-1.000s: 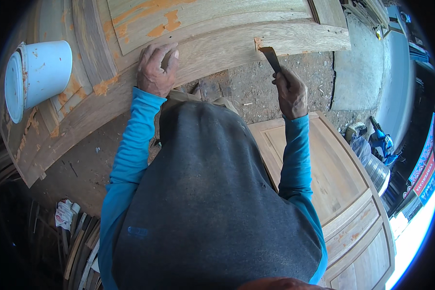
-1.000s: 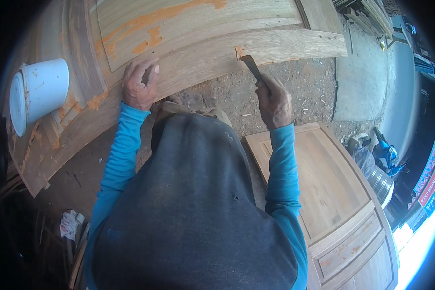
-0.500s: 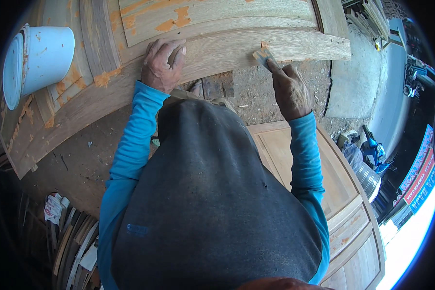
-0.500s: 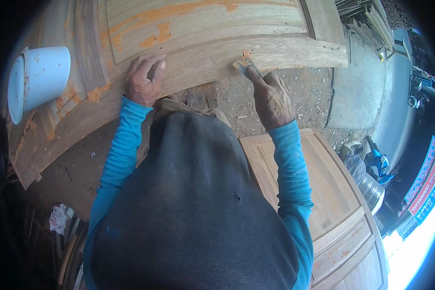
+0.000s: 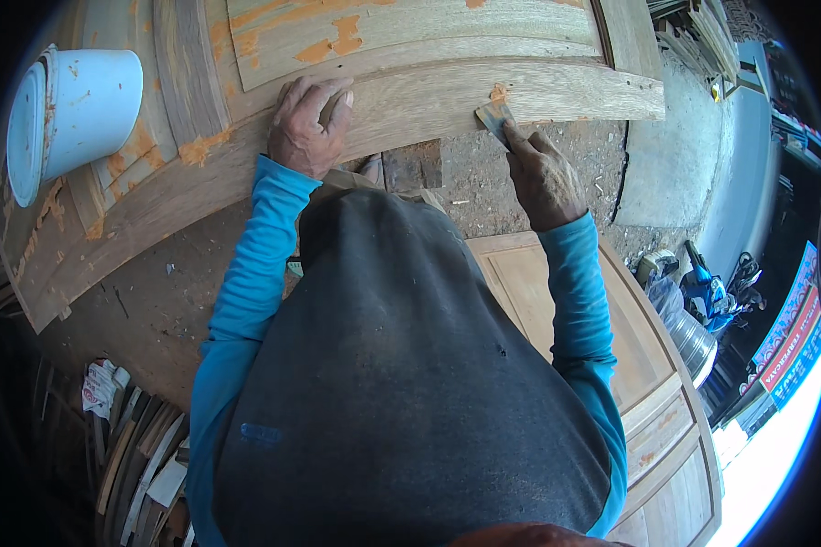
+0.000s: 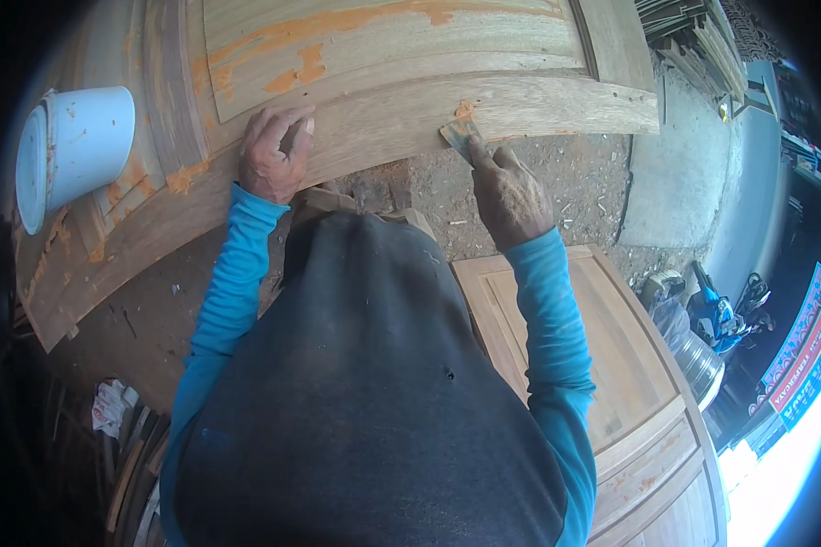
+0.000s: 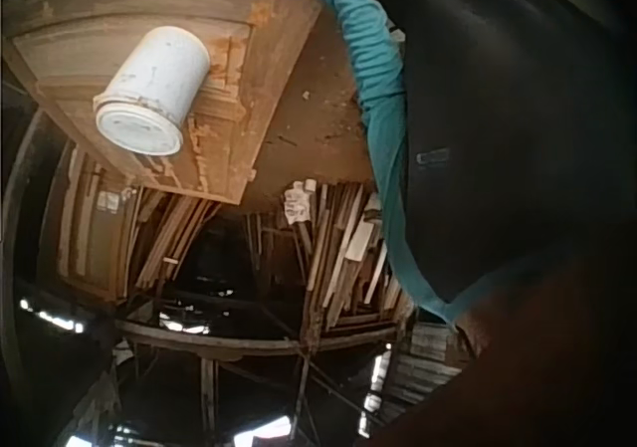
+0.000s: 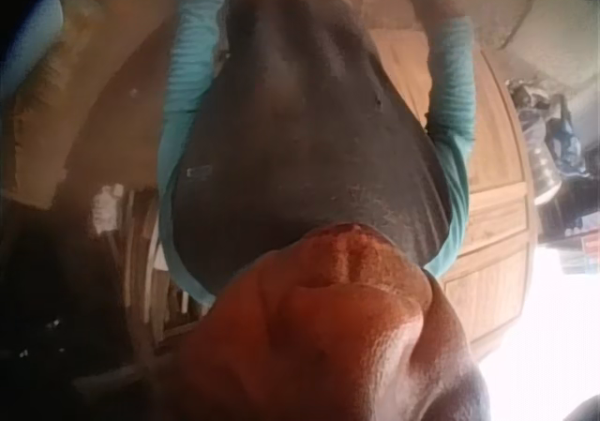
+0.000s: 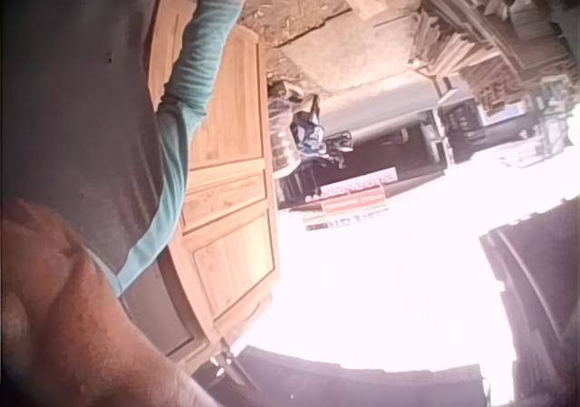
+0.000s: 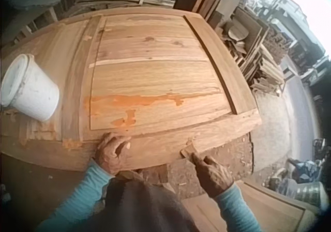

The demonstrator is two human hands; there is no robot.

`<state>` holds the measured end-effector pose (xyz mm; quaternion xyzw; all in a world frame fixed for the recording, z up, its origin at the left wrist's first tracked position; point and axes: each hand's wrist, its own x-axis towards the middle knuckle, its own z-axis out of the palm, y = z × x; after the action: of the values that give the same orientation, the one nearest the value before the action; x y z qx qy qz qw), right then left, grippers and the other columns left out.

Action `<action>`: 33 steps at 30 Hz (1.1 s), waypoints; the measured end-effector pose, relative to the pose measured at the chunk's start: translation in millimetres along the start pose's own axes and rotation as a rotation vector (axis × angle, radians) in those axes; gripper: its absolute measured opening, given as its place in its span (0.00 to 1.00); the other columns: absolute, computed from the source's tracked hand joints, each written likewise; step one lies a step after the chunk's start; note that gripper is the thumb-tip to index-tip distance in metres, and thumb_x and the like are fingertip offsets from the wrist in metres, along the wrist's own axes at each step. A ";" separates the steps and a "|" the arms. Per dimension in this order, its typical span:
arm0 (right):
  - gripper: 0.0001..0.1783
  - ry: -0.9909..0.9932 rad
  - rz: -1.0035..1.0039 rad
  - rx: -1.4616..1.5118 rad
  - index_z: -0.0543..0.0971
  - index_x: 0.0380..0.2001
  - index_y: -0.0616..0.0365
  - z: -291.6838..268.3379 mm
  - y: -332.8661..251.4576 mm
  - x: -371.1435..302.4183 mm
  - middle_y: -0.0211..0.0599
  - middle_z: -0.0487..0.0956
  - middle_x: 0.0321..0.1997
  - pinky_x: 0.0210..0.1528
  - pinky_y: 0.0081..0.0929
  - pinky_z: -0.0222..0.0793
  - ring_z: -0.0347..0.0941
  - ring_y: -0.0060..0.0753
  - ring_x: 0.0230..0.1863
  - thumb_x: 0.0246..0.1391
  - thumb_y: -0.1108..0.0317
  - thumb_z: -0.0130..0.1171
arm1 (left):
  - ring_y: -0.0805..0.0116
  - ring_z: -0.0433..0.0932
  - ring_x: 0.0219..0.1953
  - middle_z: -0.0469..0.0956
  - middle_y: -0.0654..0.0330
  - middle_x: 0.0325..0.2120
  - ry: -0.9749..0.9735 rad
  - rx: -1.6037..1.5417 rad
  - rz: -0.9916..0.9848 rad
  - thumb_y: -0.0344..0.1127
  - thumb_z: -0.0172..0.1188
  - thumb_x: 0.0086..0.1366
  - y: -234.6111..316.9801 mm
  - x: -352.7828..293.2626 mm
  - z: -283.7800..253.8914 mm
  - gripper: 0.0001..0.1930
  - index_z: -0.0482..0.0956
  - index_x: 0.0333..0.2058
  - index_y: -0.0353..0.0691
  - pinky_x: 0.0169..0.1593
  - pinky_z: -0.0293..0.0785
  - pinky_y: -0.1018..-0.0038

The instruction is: The person applies a wood filler substance to the grooves and gaps of a wooden door panel using a small metal putty knife, repeatedly dipping the tool into a white bucket to gather more filler and smoothing it over the wood surface.

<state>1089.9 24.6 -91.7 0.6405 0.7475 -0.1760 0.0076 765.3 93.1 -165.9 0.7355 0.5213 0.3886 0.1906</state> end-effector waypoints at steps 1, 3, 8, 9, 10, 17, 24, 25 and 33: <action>0.24 0.004 -0.006 0.016 0.77 0.63 0.54 -5.9 -0.5 2.7 0.51 0.78 0.38 0.41 0.49 0.75 0.79 0.57 0.38 0.63 0.70 0.61 | 0.49 0.81 0.43 0.82 0.53 0.39 -0.003 0.000 -0.004 0.31 0.67 0.64 0.2 0.2 0.2 0.10 0.85 0.44 0.40 0.50 0.78 0.59; 0.24 0.026 -0.004 0.048 0.77 0.63 0.54 -13.8 -1.7 5.7 0.50 0.78 0.38 0.41 0.49 0.75 0.79 0.57 0.38 0.63 0.69 0.61 | 0.49 0.81 0.43 0.82 0.53 0.39 0.001 0.010 -0.007 0.31 0.67 0.64 1.0 -0.4 0.3 0.10 0.85 0.44 0.40 0.50 0.78 0.60; 0.23 0.002 0.030 0.023 0.78 0.62 0.54 -7.9 -3.0 12.6 0.50 0.78 0.37 0.41 0.49 0.76 0.80 0.57 0.38 0.63 0.70 0.61 | 0.49 0.81 0.43 0.82 0.53 0.39 0.006 -0.012 -0.015 0.31 0.67 0.64 -0.1 3.5 1.3 0.10 0.85 0.44 0.40 0.50 0.78 0.60; 0.23 -0.014 0.034 0.022 0.78 0.62 0.53 -11.8 -6.3 7.5 0.50 0.78 0.38 0.41 0.49 0.76 0.80 0.57 0.38 0.64 0.69 0.61 | 0.49 0.81 0.43 0.82 0.53 0.39 0.002 -0.006 -0.017 0.31 0.67 0.64 0.4 2.2 1.3 0.10 0.85 0.44 0.40 0.49 0.78 0.60; 0.23 -0.102 0.063 0.010 0.78 0.62 0.52 -25.5 -11.0 6.0 0.50 0.78 0.38 0.41 0.48 0.76 0.80 0.57 0.38 0.64 0.69 0.60 | 0.49 0.81 0.43 0.82 0.53 0.39 -0.001 0.000 -0.020 0.31 0.67 0.64 1.0 0.8 1.2 0.10 0.85 0.44 0.40 0.49 0.78 0.60; 0.22 -0.009 0.004 0.090 0.81 0.59 0.52 -28.0 -8.6 16.4 0.49 0.78 0.36 0.41 0.48 0.76 0.80 0.56 0.37 0.62 0.68 0.61 | 0.49 0.81 0.42 0.82 0.54 0.38 0.001 -0.003 -0.021 0.31 0.67 0.64 1.3 1.4 1.5 0.09 0.86 0.43 0.40 0.48 0.78 0.59; 0.22 -0.026 0.033 0.053 0.80 0.60 0.52 -37.0 -9.7 13.7 0.50 0.79 0.38 0.43 0.48 0.76 0.80 0.57 0.40 0.63 0.68 0.61 | 0.51 0.81 0.43 0.83 0.54 0.38 0.003 0.006 -0.040 0.29 0.67 0.64 4.7 1.9 0.1 0.09 0.86 0.43 0.41 0.49 0.78 0.61; 0.22 -0.022 0.040 0.057 0.79 0.61 0.52 -34.2 -5.6 17.7 0.50 0.79 0.38 0.43 0.48 0.76 0.80 0.57 0.40 0.63 0.68 0.61 | 0.52 0.82 0.44 0.83 0.54 0.39 0.001 0.009 -0.040 0.28 0.67 0.64 6.3 2.5 -0.1 0.09 0.86 0.43 0.41 0.49 0.78 0.62; 0.24 -0.039 -0.004 0.120 0.77 0.63 0.55 -29.9 -4.7 9.2 0.52 0.78 0.40 0.44 0.49 0.75 0.79 0.58 0.41 0.64 0.67 0.60 | 0.50 0.81 0.43 0.83 0.53 0.38 0.005 0.027 -0.042 0.29 0.67 0.64 3.8 1.8 0.4 0.09 0.86 0.43 0.41 0.49 0.77 0.62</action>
<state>1090.1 41.0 -64.6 0.6349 0.7364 -0.2330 -0.0167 768.2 93.3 -162.9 0.7260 0.5422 0.3790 0.1875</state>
